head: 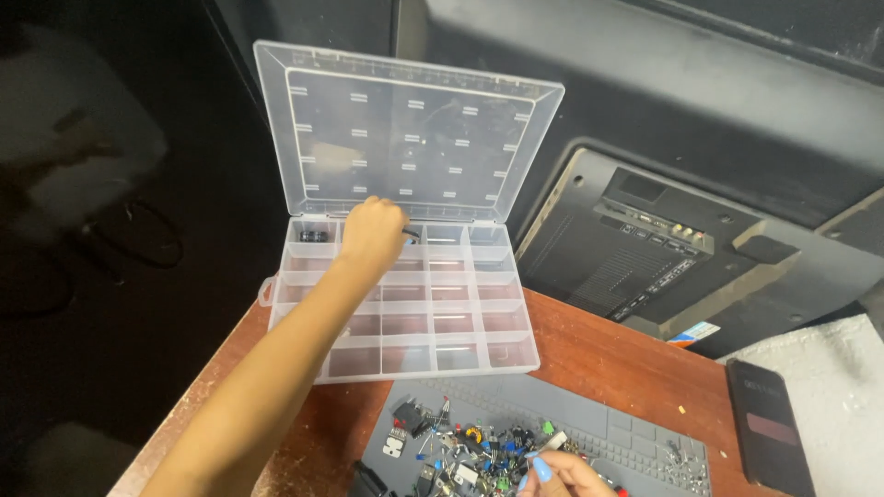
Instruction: Sorting various small electronic components from a mixed pile into a plastic organizer box with multiple compartments.
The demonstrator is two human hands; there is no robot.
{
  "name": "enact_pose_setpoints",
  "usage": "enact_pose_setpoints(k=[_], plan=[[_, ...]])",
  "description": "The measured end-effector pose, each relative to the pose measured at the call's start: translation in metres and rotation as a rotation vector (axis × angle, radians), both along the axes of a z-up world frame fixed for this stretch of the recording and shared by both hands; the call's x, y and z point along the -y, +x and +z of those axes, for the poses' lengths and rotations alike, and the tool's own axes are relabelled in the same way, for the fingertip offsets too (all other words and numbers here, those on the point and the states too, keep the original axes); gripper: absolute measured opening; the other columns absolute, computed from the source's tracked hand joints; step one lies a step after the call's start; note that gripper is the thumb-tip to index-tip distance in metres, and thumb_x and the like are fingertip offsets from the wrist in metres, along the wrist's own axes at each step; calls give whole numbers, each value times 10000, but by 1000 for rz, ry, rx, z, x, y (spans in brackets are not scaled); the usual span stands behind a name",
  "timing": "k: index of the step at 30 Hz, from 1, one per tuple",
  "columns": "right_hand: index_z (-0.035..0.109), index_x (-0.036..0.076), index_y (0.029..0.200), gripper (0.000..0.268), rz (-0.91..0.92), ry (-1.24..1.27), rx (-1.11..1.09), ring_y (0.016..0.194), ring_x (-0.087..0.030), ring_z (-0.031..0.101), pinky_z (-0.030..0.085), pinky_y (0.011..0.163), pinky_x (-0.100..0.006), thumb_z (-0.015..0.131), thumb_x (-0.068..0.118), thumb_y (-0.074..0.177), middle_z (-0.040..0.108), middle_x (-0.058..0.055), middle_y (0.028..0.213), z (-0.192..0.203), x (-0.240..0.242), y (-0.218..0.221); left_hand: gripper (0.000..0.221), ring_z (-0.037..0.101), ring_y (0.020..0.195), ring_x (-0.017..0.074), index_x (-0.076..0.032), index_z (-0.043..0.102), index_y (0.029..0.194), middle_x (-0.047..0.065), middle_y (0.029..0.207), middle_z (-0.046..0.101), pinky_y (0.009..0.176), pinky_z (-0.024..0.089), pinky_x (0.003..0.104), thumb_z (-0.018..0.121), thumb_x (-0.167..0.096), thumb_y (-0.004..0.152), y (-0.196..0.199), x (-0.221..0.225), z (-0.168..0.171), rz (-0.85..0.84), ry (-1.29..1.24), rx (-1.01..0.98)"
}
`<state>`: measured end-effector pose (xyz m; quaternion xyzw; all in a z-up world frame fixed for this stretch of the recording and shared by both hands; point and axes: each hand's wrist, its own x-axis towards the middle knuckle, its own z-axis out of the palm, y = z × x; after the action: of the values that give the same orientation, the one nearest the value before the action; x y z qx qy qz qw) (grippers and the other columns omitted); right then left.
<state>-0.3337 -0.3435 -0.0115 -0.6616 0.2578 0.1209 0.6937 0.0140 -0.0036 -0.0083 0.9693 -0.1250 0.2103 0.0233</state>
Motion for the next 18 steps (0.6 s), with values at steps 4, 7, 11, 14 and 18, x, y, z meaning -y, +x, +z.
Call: enact_pose_setpoints(k=[4,7,11,14,18], plan=[[804,-155,1134,263,-68,-3,49,682,-402,727,602,639,-501,673,-41,936,785,-319,814,0,-9,-3,478,698,843,373,-280,822,935,80,869,741,734,587,478,592,83,726,2,9,27,101,-197,-368],[821,-144,1089,221,-66,-60,8,654,-348,673,542,619,-473,680,-40,955,776,-289,802,8,-14,-3,186,620,654,384,-112,629,640,107,691,639,596,530,470,544,53,646,8,12,28,118,-154,-373],[847,-109,1023,208,1,-145,181,674,-330,739,613,659,-441,694,-18,916,801,-242,747,4,-14,-6,153,595,782,338,-114,688,710,90,764,656,619,533,457,608,16,700,21,9,11,92,-99,-296],[826,-129,1024,205,-14,-101,254,651,-359,730,605,634,-448,682,-39,909,786,-266,734,-8,-10,-8,166,577,915,337,-117,767,779,98,866,635,675,562,473,652,-10,726,21,7,7,94,-149,-280],[818,-121,1021,205,5,-72,331,638,-362,736,641,619,-453,679,-33,899,775,-257,712,-5,-11,-10,327,556,870,342,-226,764,657,54,817,606,664,511,462,555,22,614,14,2,6,89,-226,-251]])
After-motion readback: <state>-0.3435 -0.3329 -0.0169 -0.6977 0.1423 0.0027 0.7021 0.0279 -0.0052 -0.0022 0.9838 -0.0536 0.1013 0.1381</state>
